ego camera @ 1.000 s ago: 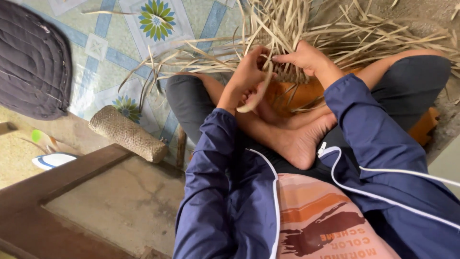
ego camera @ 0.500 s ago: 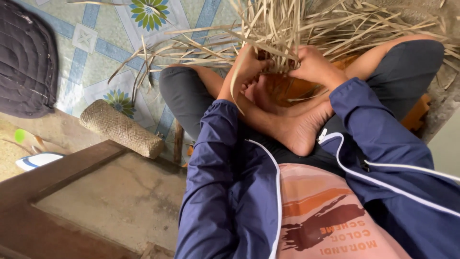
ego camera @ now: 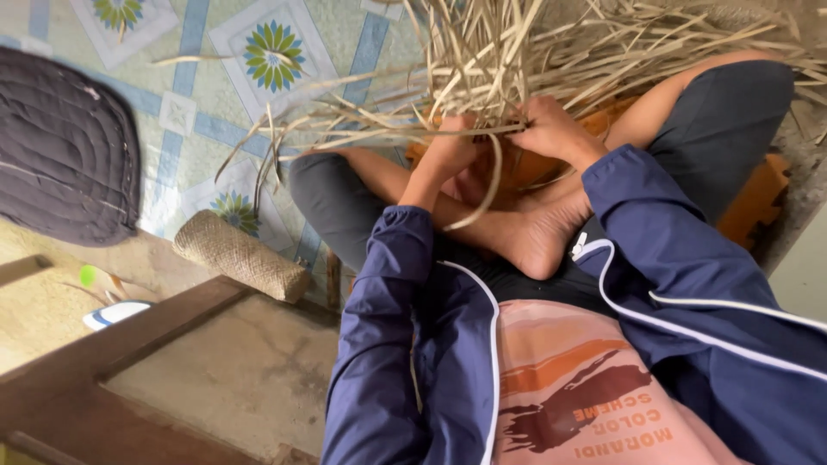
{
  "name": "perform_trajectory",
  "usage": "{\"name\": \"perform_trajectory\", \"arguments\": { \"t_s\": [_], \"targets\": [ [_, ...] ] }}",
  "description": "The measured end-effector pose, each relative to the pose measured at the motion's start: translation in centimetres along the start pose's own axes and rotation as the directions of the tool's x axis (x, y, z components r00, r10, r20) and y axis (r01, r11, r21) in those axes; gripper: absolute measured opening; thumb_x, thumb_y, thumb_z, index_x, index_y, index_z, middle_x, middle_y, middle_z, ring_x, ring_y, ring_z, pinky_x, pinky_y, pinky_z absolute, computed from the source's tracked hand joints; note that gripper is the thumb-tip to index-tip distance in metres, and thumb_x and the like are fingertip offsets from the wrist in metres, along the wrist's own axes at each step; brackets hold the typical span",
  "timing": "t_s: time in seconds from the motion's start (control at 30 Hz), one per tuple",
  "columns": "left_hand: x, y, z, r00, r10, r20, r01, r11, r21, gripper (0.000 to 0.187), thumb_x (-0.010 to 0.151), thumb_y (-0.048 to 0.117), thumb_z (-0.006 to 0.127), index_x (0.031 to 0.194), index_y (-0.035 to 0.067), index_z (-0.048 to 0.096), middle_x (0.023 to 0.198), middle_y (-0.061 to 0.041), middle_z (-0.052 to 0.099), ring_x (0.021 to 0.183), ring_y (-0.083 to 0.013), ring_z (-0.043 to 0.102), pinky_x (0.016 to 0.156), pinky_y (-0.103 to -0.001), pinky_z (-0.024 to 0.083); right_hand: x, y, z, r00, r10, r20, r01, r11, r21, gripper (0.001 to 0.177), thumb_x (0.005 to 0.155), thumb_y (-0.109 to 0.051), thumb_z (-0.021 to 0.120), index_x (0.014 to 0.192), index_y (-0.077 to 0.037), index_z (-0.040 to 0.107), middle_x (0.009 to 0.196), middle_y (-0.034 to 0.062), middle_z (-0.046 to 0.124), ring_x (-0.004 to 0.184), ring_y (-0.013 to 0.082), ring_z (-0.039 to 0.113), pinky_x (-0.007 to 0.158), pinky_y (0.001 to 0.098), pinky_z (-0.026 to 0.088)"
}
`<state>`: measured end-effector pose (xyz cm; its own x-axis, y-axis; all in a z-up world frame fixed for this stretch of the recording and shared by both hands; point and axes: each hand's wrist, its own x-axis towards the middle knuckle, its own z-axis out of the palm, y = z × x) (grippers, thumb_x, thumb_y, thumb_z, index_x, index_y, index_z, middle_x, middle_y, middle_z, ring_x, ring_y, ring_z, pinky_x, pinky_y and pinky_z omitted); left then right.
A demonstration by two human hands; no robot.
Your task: Weaving dried leaf strips into a mat or basket while sitting on the floor.
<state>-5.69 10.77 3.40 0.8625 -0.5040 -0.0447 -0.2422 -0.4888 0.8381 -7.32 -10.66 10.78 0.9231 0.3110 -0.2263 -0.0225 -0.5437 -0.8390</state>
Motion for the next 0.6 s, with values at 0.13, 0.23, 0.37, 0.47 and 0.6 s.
{"name": "perform_trajectory", "arguments": {
  "t_s": [0.13, 0.23, 0.37, 0.47, 0.6],
  "targets": [
    [-1.5, 8.3, -4.4, 0.985, -0.159, 0.069, 0.166, 0.981, -0.099, 0.028, 0.076, 0.029, 0.077, 0.079, 0.001, 0.075, 0.074, -0.023, 0.073, 0.081, -0.0434, 0.074, 0.077, -0.050, 0.057, -0.2, -1.7, -0.7, 0.992, 0.107, 0.066, -0.102, 0.992, -0.071, 0.036, 0.071, -0.027, 0.087, 0.070, 0.005, 0.070, 0.070, 0.0241, 0.068, 0.076, 0.0416, 0.069, 0.075, 0.0484, 0.052],
    [-2.1, 9.5, -5.0, 0.981, -0.163, 0.106, 0.184, 0.953, -0.243, 0.028, 0.072, 0.028, 0.085, 0.083, 0.004, 0.078, 0.081, -0.019, 0.077, 0.087, -0.0380, 0.076, 0.081, -0.046, 0.059, -1.0, -3.0, -1.3, 0.994, 0.036, 0.099, -0.038, 0.999, 0.012, 0.040, 0.068, -0.027, 0.092, 0.077, 0.004, 0.068, 0.073, 0.0221, 0.068, 0.077, 0.0355, 0.068, 0.075, 0.0448, 0.051],
    [-2.0, 7.2, -3.4, 0.991, -0.123, 0.056, 0.135, 0.896, -0.422, 0.032, 0.072, 0.018, 0.090, 0.097, 0.002, 0.077, 0.094, -0.020, 0.077, 0.098, -0.0303, 0.073, 0.089, -0.041, 0.058, -0.1, -3.4, -0.7, 0.959, -0.282, 0.039, 0.271, 0.945, 0.183, 0.045, 0.076, -0.019, 0.093, 0.111, 0.001, 0.074, 0.114, 0.0196, 0.071, 0.121, 0.0382, 0.063, 0.108, 0.0486, 0.046],
    [-1.7, 5.3, -2.1, 0.995, -0.094, 0.025, 0.092, 0.830, -0.549, 0.040, 0.072, 0.010, 0.093, 0.108, 0.001, 0.076, 0.104, -0.021, 0.078, 0.106, -0.0245, 0.071, 0.095, -0.037, 0.057, 1.2, -6.1, -1.2, 0.969, -0.246, -0.003, 0.239, 0.938, 0.250, 0.032, 0.085, -0.016, 0.090, 0.105, -0.003, 0.069, 0.101, 0.0099, 0.072, 0.103, 0.0236, 0.068, 0.095, 0.0384, 0.053],
    [-0.5, 5.2, -3.4, 0.998, -0.058, 0.010, 0.052, 0.785, -0.617, 0.041, 0.076, 0.010, 0.092, 0.112, -0.003, 0.077, 0.108, -0.024, 0.077, 0.106, -0.0233, 0.069, 0.096, -0.041, 0.057, 4.4, -7.3, -0.8, 0.990, -0.003, 0.143, -0.029, 0.974, 0.225, 0.035, 0.087, -0.032, 0.090, 0.093, -0.004, 0.070, 0.059, 0.0094, 0.066, 0.045, 0.0144, 0.061, 0.043, 0.0173, 0.044]
  ]
}}
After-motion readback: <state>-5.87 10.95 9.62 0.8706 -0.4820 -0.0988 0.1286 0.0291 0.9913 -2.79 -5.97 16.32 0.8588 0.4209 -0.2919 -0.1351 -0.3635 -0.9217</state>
